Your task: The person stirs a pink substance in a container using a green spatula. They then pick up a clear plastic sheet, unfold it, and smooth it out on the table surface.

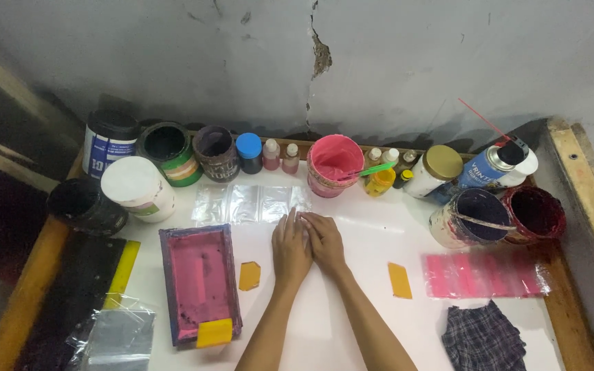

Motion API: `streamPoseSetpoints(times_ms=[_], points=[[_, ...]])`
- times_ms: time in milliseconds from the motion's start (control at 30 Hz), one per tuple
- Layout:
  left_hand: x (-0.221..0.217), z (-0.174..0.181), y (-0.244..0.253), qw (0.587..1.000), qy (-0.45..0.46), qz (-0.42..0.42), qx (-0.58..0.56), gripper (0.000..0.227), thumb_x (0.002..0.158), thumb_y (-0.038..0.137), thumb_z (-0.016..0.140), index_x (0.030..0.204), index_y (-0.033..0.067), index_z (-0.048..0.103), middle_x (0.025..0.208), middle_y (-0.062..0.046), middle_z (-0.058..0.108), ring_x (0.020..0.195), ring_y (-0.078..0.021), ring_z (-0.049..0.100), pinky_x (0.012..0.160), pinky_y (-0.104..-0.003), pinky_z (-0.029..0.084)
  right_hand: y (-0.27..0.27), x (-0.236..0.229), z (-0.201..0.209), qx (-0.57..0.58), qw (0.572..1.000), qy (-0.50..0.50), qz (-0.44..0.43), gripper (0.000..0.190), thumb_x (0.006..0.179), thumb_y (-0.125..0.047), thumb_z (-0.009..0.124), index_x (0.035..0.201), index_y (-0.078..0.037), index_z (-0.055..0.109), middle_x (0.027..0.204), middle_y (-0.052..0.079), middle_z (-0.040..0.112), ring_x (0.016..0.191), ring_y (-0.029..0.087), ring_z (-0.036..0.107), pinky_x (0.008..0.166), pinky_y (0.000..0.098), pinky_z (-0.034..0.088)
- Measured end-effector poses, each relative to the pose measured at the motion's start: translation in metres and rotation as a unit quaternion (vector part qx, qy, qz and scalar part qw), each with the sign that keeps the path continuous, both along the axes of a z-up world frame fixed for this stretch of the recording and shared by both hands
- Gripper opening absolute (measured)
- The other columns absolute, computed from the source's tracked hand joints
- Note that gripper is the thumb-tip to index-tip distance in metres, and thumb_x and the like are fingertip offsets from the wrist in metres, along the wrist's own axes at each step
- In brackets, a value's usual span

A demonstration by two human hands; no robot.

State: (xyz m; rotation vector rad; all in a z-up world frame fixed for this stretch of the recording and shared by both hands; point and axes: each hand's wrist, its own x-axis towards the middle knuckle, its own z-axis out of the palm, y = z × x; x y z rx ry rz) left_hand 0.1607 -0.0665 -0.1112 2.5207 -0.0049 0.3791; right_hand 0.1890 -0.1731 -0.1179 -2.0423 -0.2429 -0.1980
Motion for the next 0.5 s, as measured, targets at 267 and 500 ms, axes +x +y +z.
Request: streamPoseSetpoints(times_ms=[267, 500], points=[[-0.001, -0.001, 0.000, 0.999, 0.007, 0.031, 0.018, 0.059, 0.096, 0.034, 0.067, 0.142, -0.0021, 0.054, 0.154, -0.017, 0.048, 0.145, -0.0361, 0.040, 0.118, -0.052, 0.034, -0.011, 0.006, -0.026, 0.090, 0.993, 0.001, -0.075, 0.021, 0.100, -0.018, 0.068, 0.117, -0.016, 0.081, 0.113, 0.009, 0.079, 0.110, 0.025, 0.070, 0.097, 0.0365, 0.054], [0.001, -0.010, 0.000, 0.998, -0.013, 0.057, 0.032, 0.065, 0.099, 0.041, 0.064, 0.141, -0.0072, 0.051, 0.152, -0.022, 0.048, 0.146, -0.0370, 0.040, 0.118, -0.050, 0.035, -0.014, 0.008, -0.033, 0.173, 0.966, 0.103, -0.162, 0.020, 0.092, -0.020, 0.079, 0.112, -0.017, 0.081, 0.102, 0.008, 0.079, 0.094, 0.018, 0.070, 0.092, 0.0338, 0.056]])
